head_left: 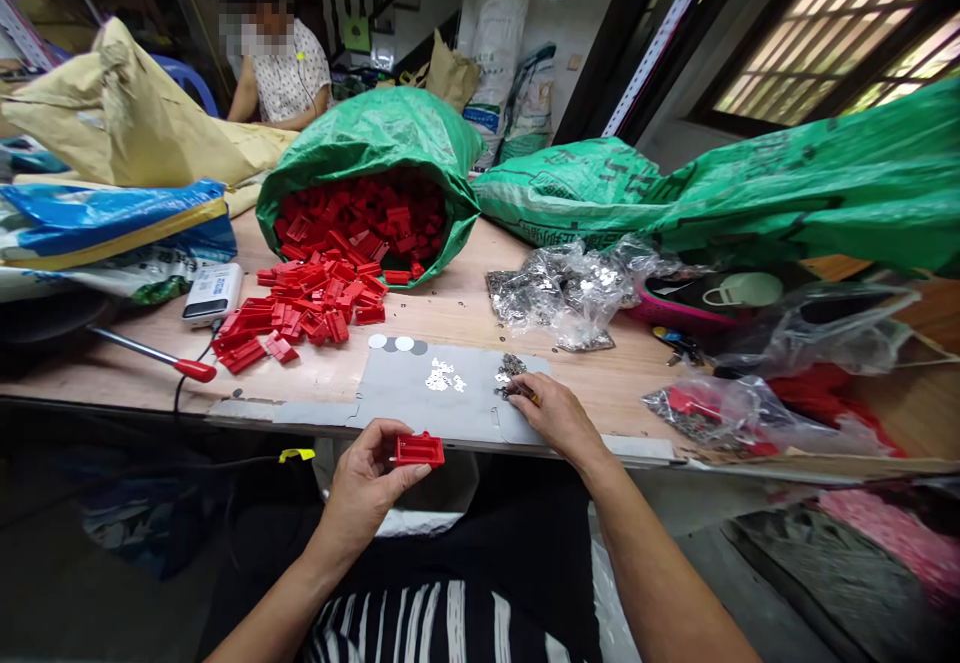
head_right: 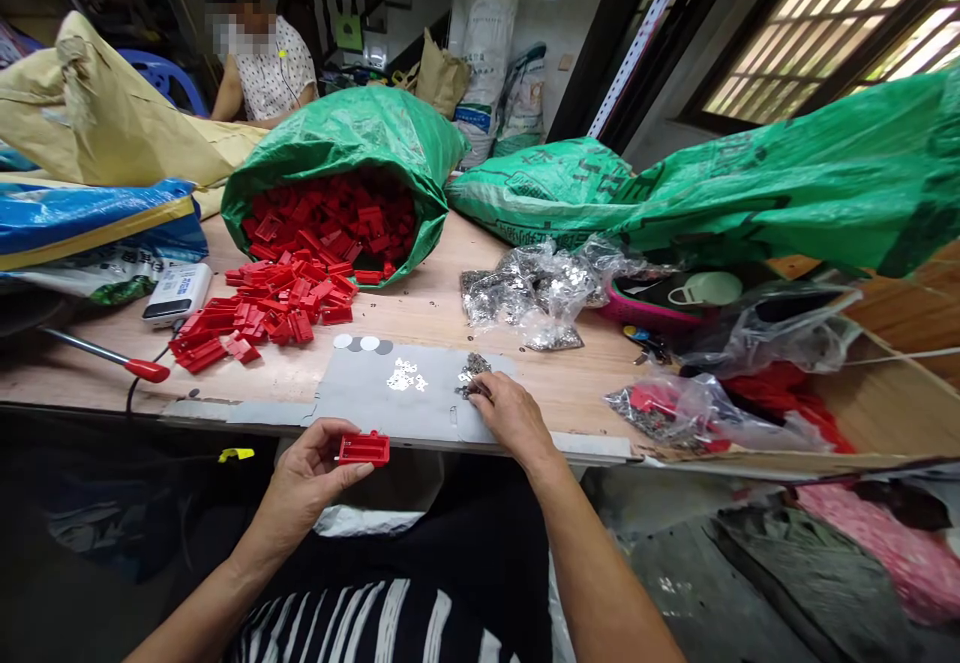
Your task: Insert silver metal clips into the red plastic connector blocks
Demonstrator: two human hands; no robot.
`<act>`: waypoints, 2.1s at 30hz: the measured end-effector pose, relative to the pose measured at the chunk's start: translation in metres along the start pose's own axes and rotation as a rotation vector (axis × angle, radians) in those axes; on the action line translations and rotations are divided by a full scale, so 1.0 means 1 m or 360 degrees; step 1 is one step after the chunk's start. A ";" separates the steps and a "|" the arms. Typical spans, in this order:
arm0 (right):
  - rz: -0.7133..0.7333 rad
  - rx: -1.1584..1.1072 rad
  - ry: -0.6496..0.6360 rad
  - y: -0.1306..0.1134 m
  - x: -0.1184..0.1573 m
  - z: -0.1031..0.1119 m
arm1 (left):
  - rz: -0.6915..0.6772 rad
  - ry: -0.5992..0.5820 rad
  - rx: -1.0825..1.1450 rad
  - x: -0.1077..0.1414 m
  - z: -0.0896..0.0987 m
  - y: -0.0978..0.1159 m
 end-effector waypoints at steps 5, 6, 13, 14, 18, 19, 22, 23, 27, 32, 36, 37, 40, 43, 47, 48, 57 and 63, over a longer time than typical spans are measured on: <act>0.0095 -0.0050 0.0063 -0.005 0.004 0.007 | 0.0011 -0.0025 -0.0006 0.002 0.000 -0.004; 0.0124 -0.0077 0.0075 -0.006 0.006 0.008 | 0.0015 -0.0024 -0.0006 0.002 0.000 -0.005; 0.0197 -0.0239 0.0045 0.001 0.026 0.015 | 0.0007 -0.0027 -0.0025 0.001 -0.001 -0.009; 0.0178 -0.0229 0.0047 0.005 0.027 0.017 | 0.0006 -0.0031 -0.0031 0.001 -0.001 -0.009; 0.0078 -0.0163 0.0086 0.016 0.031 0.024 | 0.0010 -0.0050 -0.0051 0.001 -0.002 -0.010; 0.0060 -0.0156 0.0098 0.018 0.031 0.025 | 0.0009 -0.0055 -0.0053 0.001 -0.002 -0.010; 0.0066 -0.0153 0.0119 0.017 0.029 0.023 | 0.0004 -0.0057 -0.0052 0.001 -0.004 -0.010; 0.0077 -0.0153 0.0123 0.015 0.027 0.022 | 0.0003 -0.0056 -0.0053 0.001 -0.005 -0.010; 0.0093 -0.0146 0.0094 0.013 0.021 0.016 | -0.0005 -0.0054 -0.0056 0.002 -0.005 -0.010; 0.0041 -0.0096 0.0098 0.015 0.017 0.016 | -0.0001 -0.0043 -0.0082 0.004 -0.003 -0.009; -0.0128 -0.0012 0.0104 0.025 0.018 0.021 | 0.0022 -0.0049 -0.0083 0.004 -0.004 -0.009; -0.0173 0.0003 0.0096 0.028 0.018 0.022 | 0.0024 -0.0052 -0.0082 0.004 -0.004 -0.009; -0.0272 0.0034 0.0114 0.037 0.020 0.028 | 0.0022 -0.0073 -0.0076 0.003 -0.006 -0.010; -0.0329 0.0017 0.0196 0.045 0.021 0.036 | 0.0030 -0.0073 -0.0066 0.003 -0.007 -0.010; -0.0301 -0.0042 0.0245 0.044 0.023 0.037 | 0.0030 -0.0050 -0.0058 0.003 -0.005 -0.011; -0.0279 -0.0053 0.0245 0.042 0.023 0.036 | 0.0027 -0.0047 -0.0060 0.003 -0.005 -0.011; -0.0157 -0.0024 0.0238 0.033 0.019 0.032 | -0.0144 0.0176 -0.0213 0.003 0.008 0.001; -0.0068 -0.0276 0.0309 0.012 0.024 0.038 | -0.0428 0.0344 -0.0567 0.009 0.014 0.027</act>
Point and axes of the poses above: each hand's wrist, its own x-axis away from the middle knuckle, its own z-axis out of the back of the hand, y = z × x, the point moved 10 cm from there along -x, towards the middle knuckle, and after that the axes turned 12 degrees about -x, right-handed, at the moved point
